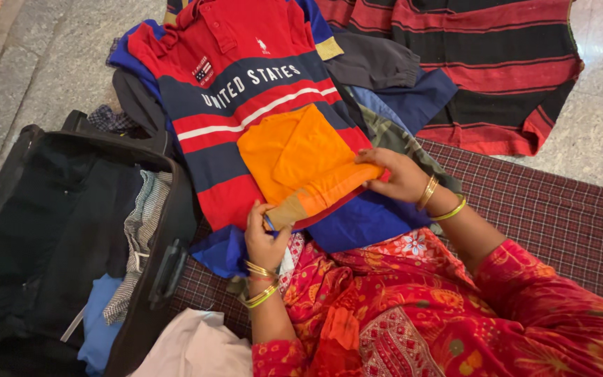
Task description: The person folds an orange t-shirt with a cartoon character graphic on a pile of other clothes. They smooth the shirt, fold the sleeves inward, and then fold the bottom up to create a compact bundle.
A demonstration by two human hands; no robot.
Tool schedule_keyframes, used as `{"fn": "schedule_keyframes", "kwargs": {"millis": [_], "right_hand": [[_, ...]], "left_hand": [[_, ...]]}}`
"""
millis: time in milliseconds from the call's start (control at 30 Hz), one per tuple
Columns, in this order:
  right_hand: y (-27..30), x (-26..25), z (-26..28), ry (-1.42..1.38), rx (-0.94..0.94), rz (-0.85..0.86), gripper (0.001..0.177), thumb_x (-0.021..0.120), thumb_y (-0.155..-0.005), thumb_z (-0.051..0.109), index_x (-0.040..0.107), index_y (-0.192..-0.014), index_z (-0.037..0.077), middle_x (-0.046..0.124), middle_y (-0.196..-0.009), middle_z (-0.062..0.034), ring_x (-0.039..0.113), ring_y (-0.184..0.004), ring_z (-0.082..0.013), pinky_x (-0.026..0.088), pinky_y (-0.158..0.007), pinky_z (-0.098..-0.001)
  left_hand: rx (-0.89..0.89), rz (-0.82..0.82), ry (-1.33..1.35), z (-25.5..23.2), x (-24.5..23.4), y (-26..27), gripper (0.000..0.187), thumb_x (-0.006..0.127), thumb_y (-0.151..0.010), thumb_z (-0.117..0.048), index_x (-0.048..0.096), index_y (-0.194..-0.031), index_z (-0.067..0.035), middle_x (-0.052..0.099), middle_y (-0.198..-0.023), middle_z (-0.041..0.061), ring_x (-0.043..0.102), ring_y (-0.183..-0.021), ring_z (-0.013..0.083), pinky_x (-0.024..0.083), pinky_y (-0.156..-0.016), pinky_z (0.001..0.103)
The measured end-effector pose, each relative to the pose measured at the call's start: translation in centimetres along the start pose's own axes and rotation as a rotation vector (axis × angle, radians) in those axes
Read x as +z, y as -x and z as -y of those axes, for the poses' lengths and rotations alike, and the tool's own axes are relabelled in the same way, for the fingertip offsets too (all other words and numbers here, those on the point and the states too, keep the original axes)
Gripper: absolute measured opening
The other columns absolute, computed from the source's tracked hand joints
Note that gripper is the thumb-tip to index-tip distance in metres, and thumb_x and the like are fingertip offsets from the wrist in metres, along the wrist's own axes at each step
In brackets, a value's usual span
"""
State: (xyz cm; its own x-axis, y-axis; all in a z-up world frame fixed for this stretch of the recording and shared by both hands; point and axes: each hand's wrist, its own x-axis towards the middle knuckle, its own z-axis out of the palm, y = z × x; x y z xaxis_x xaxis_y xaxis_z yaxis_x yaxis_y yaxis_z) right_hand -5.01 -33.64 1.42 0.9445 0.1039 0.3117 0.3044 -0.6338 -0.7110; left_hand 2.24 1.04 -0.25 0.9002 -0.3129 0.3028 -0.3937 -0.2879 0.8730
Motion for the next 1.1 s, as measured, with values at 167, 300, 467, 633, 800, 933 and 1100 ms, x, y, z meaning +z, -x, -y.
{"fn": "schedule_keyframes", "kwargs": {"millis": [167, 300, 467, 633, 800, 933, 1100], "right_hand": [[0.1, -0.8, 0.5, -0.054, 0.125, 0.091, 0.051, 0.080, -0.083, 0.018, 0.064, -0.130, 0.008, 0.069, -0.120, -0.0110, 0.068, -0.113, -0.0270, 0.054, -0.097, -0.0369], [0.2, -0.4, 0.5, -0.256, 0.152, 0.047, 0.049, 0.078, -0.086, 0.013, 0.062, -0.132, 0.005, 0.067, -0.124, -0.0102, 0.065, -0.113, -0.0205, 0.054, -0.094, -0.0336], [-0.3, -0.1, -0.2, -0.385, 0.290, 0.078, 0.048, 0.074, -0.089, 0.010, 0.060, -0.134, 0.004, 0.067, -0.122, -0.0049, 0.066, -0.108, -0.0123, 0.057, -0.090, -0.0279], [-1.0, 0.2, -0.7, -0.502, 0.382, 0.093, 0.046, 0.069, -0.094, 0.013, 0.057, -0.138, 0.004, 0.066, -0.117, -0.0035, 0.067, -0.104, -0.0095, 0.057, -0.087, -0.0258], [-2.4, 0.2, -0.7, -0.261, 0.556, 0.079, 0.043, 0.067, -0.097, 0.020, 0.061, -0.137, 0.005, 0.068, -0.087, -0.0045, 0.064, -0.076, -0.0088, 0.054, -0.069, -0.0271], [-3.7, 1.5, -1.5, -0.274, 0.455, -0.020, 0.032, 0.066, -0.100, 0.022, 0.063, -0.125, 0.002, 0.069, -0.089, 0.0008, 0.064, -0.079, -0.0054, 0.053, -0.071, -0.0242], [-4.6, 2.4, -3.1, -0.108, 0.548, -0.021, 0.026, 0.066, -0.104, 0.026, 0.068, -0.111, 0.001, 0.065, -0.079, -0.0047, 0.058, -0.074, -0.0080, 0.048, -0.067, -0.0273]], "left_hand": [[0.059, -0.013, -0.163, -1.4, -0.1, 0.6, 0.050, 0.084, -0.072, -0.016, 0.061, -0.115, -0.005, 0.067, -0.116, 0.021, 0.060, -0.119, 0.0435, 0.046, -0.104, 0.050], [0.125, -0.029, -0.252, -1.9, -0.2, 1.1, 0.051, 0.083, -0.072, -0.019, 0.060, -0.114, -0.005, 0.064, -0.123, 0.021, 0.054, -0.123, 0.0445, 0.034, -0.114, 0.056], [0.071, -0.073, -0.258, -1.1, 0.4, 1.6, 0.055, 0.084, -0.081, -0.028, 0.055, -0.120, -0.002, 0.062, -0.126, 0.020, 0.055, -0.124, 0.0429, 0.032, -0.118, 0.058], [-0.134, -0.147, -0.219, -0.7, 1.2, 1.6, 0.060, 0.083, -0.082, -0.031, 0.054, -0.124, 0.002, 0.061, -0.121, 0.024, 0.057, -0.115, 0.0431, 0.042, -0.103, 0.052], [-0.227, -0.270, -0.258, -2.0, 2.1, -0.2, 0.059, 0.082, -0.085, -0.033, 0.052, -0.119, 0.004, 0.066, -0.107, 0.024, 0.064, -0.099, 0.0435, 0.049, -0.088, 0.050], [-0.253, -0.287, -0.393, -1.9, 2.0, -1.9, 0.052, 0.081, -0.086, -0.040, 0.059, -0.113, 0.000, 0.069, -0.097, 0.023, 0.066, -0.090, 0.0439, 0.050, -0.079, 0.053], [-0.318, -0.195, -0.640, -1.3, 1.9, -3.2, 0.049, 0.072, -0.088, -0.053, 0.066, -0.106, -0.007, 0.071, -0.086, 0.018, 0.066, -0.086, 0.0412, 0.049, -0.075, 0.055]]}}
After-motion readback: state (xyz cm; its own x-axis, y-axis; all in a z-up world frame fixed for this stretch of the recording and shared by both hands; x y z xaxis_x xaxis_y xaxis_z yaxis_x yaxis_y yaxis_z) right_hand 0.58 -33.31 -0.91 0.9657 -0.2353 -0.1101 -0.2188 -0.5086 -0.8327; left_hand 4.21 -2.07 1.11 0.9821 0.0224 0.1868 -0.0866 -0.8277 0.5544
